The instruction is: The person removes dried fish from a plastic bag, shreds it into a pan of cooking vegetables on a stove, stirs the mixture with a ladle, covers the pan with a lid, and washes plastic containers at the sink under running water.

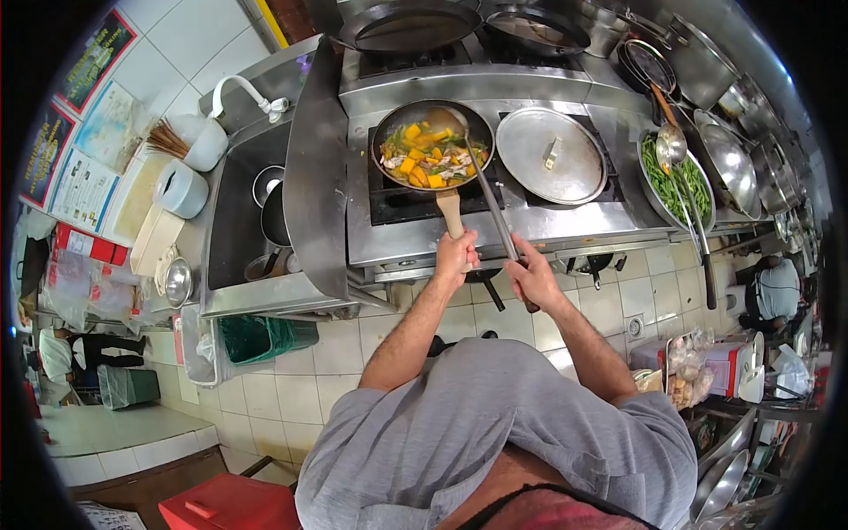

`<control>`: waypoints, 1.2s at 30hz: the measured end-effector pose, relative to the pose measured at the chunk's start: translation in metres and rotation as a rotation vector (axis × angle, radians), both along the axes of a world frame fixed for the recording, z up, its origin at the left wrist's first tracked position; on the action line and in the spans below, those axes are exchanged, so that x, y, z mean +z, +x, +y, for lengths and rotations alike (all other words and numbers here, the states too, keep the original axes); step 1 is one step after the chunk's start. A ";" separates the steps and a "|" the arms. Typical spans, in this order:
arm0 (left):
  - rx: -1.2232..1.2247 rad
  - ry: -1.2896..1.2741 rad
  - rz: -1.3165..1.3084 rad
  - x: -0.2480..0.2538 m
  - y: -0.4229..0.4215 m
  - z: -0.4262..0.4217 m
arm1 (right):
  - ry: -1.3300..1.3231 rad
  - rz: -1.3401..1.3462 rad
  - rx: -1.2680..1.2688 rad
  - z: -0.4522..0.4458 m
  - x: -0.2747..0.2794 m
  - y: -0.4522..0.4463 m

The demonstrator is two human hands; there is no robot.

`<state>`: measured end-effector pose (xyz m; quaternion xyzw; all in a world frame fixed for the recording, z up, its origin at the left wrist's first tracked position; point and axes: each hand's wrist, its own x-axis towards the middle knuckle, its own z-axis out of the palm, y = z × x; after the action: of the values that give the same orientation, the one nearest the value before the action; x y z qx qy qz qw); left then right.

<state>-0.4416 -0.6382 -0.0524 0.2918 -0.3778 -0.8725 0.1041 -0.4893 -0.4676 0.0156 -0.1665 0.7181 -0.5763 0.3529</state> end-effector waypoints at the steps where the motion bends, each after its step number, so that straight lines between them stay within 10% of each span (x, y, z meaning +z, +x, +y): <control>1: -0.023 0.002 0.023 -0.001 0.001 -0.002 | 0.004 0.009 0.049 0.005 0.001 0.000; 6: -0.036 0.002 0.015 -0.004 -0.001 -0.003 | 0.273 0.537 0.250 0.043 0.029 -0.007; 12: -0.051 0.024 0.012 -0.003 -0.004 -0.011 | 0.450 0.529 0.337 0.086 0.085 -0.016; 16: -0.028 -0.053 0.070 -0.012 -0.002 -0.001 | 0.308 0.760 0.282 0.076 0.037 -0.021; 36: 0.002 -0.017 -0.024 0.011 0.019 0.016 | 0.288 0.571 0.219 -0.006 0.005 -0.024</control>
<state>-0.4226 -0.6225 -0.0410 0.3016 -0.3862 -0.8656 0.1032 -0.5132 -0.4735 0.0205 -0.3458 0.8398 -0.3576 0.2174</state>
